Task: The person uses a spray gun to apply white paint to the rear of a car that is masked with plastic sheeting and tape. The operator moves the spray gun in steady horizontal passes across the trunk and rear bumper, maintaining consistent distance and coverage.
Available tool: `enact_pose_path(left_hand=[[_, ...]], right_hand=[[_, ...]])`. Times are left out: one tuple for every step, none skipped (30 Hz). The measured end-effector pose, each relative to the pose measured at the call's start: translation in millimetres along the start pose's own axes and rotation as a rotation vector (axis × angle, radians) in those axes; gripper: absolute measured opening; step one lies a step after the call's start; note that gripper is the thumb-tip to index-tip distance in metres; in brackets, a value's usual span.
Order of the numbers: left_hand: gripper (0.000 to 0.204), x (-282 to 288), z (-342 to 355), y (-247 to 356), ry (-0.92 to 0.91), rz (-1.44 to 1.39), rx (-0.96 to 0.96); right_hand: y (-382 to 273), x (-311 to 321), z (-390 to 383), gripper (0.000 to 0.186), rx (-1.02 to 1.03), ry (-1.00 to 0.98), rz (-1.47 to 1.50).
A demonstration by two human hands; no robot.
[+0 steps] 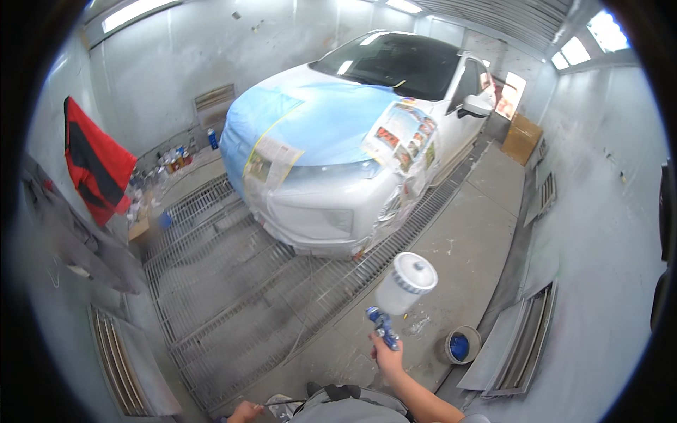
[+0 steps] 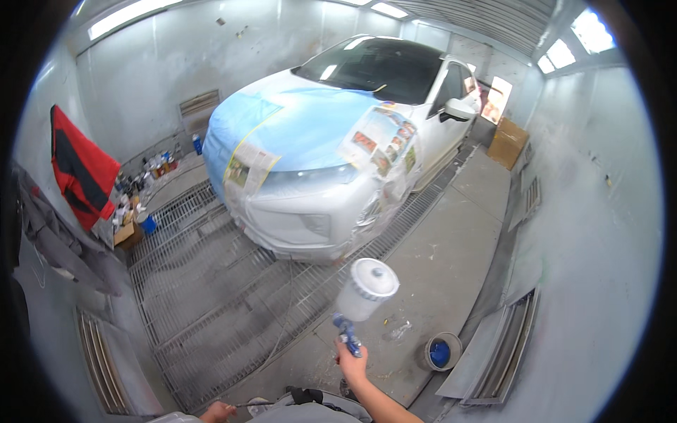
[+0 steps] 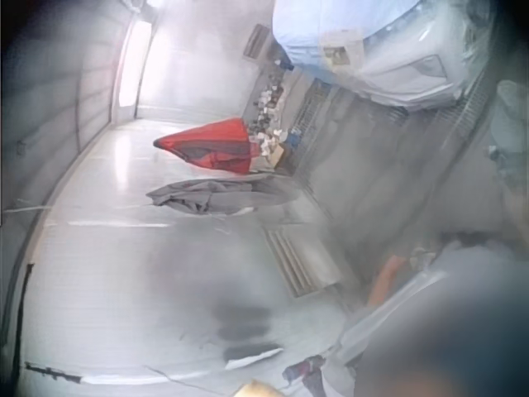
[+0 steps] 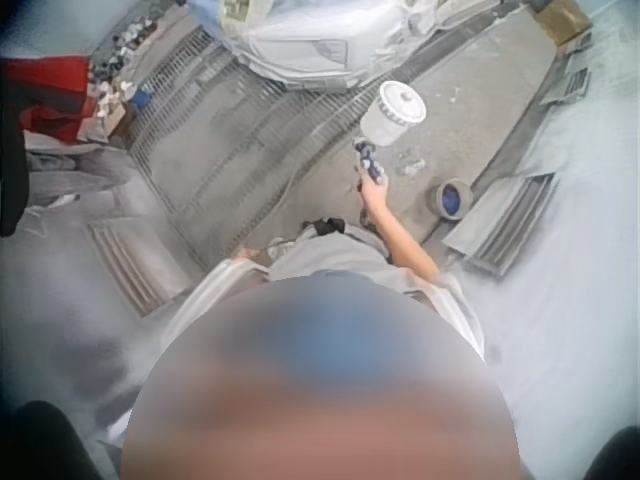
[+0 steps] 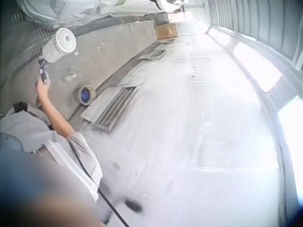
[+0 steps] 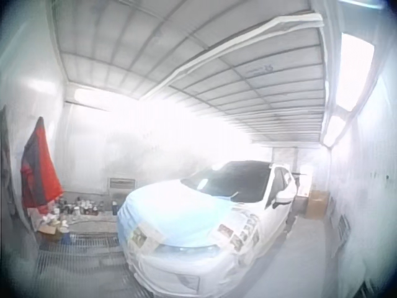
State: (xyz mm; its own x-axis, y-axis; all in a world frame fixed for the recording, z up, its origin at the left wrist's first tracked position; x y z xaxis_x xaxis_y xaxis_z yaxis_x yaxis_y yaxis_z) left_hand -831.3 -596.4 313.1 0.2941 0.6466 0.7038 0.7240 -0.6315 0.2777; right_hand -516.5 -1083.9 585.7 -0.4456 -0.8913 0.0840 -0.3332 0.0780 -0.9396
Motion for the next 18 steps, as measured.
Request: enact_pose_path(left_hand=[[0.042, -5.2, 1.9, 12.6, -0.004, 0.021, -0.012], [0.042, -10.4, 3.7, 25.5, -0.004, 0.041, -0.023], [0.042, -15.1, 1.7, 38.0, -0.004, 0.053, -0.035], [0.042, -19.7, 0.7, 51.5, 0.001, 0.066, -0.050], [0.042, -26.5, -1.0, 66.0, 0.000, 0.076, -0.069], [0.042, -30.3, -4.8, 77.6, 0.004, 0.094, -0.086], [0.042, -35.8, -8.3, 90.3, 0.005, 0.106, -0.104], [0.042, -41.7, -11.3, 103.3, 0.008, 0.118, -0.123], [0.042, -44.9, -15.8, 114.0, 0.012, 0.130, -0.141], [0.042, -47.7, -23.8, 119.0, 0.019, 0.141, -0.143], [0.042, -53.8, -29.9, 127.1, 0.021, 0.152, -0.149], [0.042, -62.5, -31.3, 135.6, 0.017, 0.171, -0.156], [0.044, -69.1, -35.6, 146.3, 0.012, 0.168, -0.120], [0.045, -72.6, -46.7, 154.4, 0.024, 0.167, -0.117], [0.045, -78.5, -59.0, 162.8, 0.030, 0.163, -0.117], [0.045, -87.2, -66.8, 176.8, 0.033, 0.156, -0.136], [0.043, -94.8, -75.5, 186.3, 0.039, 0.150, -0.123], [0.041, -102.6, -87.4, 191.7, 0.041, 0.148, -0.104]], right_hand=[[-8.4, 3.4, -2.3, 0.023, 0.023, -0.021, -0.011], [-5.5, 8.4, 2.4, 0.023, 0.059, -0.039, -0.013], [-12.0, 13.8, 0.7, 0.019, 0.090, -0.071, -0.025], [-18.9, 23.8, -0.3, 0.020, 0.111, -0.080, -0.016], [-27.3, 35.5, -0.5, 0.020, 0.132, -0.091, -0.008], [-27.6, 49.4, 4.8, 0.020, 0.132, -0.084, 0.027], [-26.2, 63.6, 10.6, 0.020, 0.131, -0.080, 0.061], [-24.8, 77.6, 17.4, 0.020, 0.131, -0.078, 0.094], [-20.6, 94.3, 28.2, 0.021, 0.125, -0.053, 0.087], [-14.5, 110.9, 40.0, 0.022, 0.112, -0.043, 0.078], [-9.7, 128.3, 51.0, 0.023, 0.099, -0.035, 0.068], [-4.0, 150.4, 62.2, 0.023, 0.040, 0.022, 0.080], [0.3, 170.5, 75.3, 0.024, -0.016, 0.074, 0.087], [2.6, 186.8, 84.6, 0.022, -0.041, 0.093, 0.123], [5.2, 204.1, 92.1, 0.021, -0.064, 0.116, 0.153], [3.8, 221.9, 99.9, 0.020, -0.067, 0.135, 0.195], [2.6, 238.6, 106.5, 0.020, -0.070, 0.157, 0.238], [3.2, 253.9, 111.4, 0.019, -0.113, 0.164, 0.235]])
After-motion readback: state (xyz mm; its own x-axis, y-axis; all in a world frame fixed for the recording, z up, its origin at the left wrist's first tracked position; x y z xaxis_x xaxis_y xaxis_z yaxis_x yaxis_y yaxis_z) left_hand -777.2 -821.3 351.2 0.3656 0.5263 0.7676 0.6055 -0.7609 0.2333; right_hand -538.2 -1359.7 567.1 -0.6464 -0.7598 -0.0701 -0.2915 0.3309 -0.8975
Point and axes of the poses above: each hand's wrist, its own z-axis towards the middle knuckle, its own x-axis out of the back of the hand, y = z × x, the point moved 8 cm from there along z, towards the middle knuckle, and after that the axes turned 15 degrees about y, right-handed, at the moved point
